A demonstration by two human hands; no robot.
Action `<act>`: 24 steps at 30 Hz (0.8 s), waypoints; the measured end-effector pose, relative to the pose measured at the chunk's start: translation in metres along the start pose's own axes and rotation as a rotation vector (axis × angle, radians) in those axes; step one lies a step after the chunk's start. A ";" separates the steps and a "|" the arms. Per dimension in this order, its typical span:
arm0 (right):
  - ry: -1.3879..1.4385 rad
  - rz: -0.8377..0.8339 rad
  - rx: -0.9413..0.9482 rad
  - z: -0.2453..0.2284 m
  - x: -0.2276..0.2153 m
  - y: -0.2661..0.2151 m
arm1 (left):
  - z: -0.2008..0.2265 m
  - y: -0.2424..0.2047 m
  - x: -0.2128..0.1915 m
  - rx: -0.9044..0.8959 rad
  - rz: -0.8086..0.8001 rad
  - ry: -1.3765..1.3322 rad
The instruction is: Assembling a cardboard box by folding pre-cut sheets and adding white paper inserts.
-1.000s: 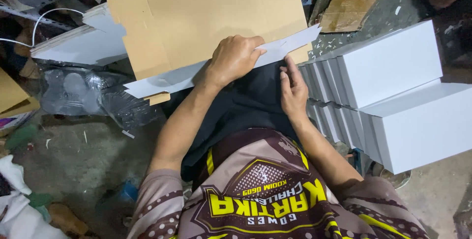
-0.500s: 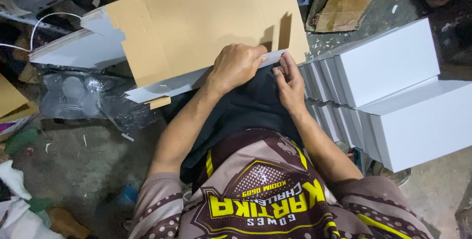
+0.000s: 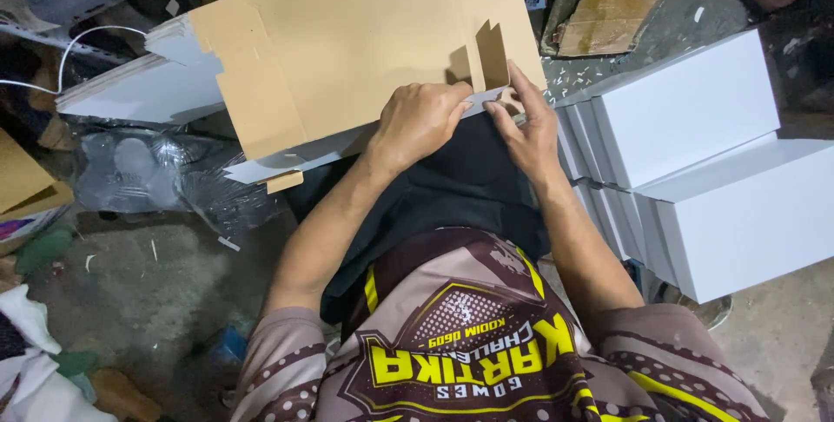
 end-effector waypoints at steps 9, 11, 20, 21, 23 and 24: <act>0.205 0.145 -0.064 0.003 0.017 -0.016 | 0.013 0.002 -0.012 0.094 0.052 -0.094; 0.177 0.171 -0.056 0.003 0.018 -0.017 | 0.016 0.003 -0.014 0.106 0.035 -0.112; 0.117 0.118 -0.043 -0.003 0.016 -0.008 | 0.015 0.001 -0.012 0.108 0.018 -0.102; 0.175 0.098 -0.016 -0.001 0.015 -0.006 | 0.014 0.002 -0.010 0.116 0.040 -0.109; 0.233 0.078 0.013 -0.004 0.013 -0.003 | 0.004 0.006 0.003 0.124 0.061 -0.118; 0.255 0.048 0.033 -0.008 0.013 0.000 | -0.006 0.009 0.013 0.111 0.105 -0.103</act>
Point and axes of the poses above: each hand's wrist, its own y-axis towards the middle knuckle, its own x-axis out of the palm, z = x × y, the point moved 2 cm from there along y, towards the middle knuckle, and after that the axes turned 9 degrees about -z, right-handed, at the moved point
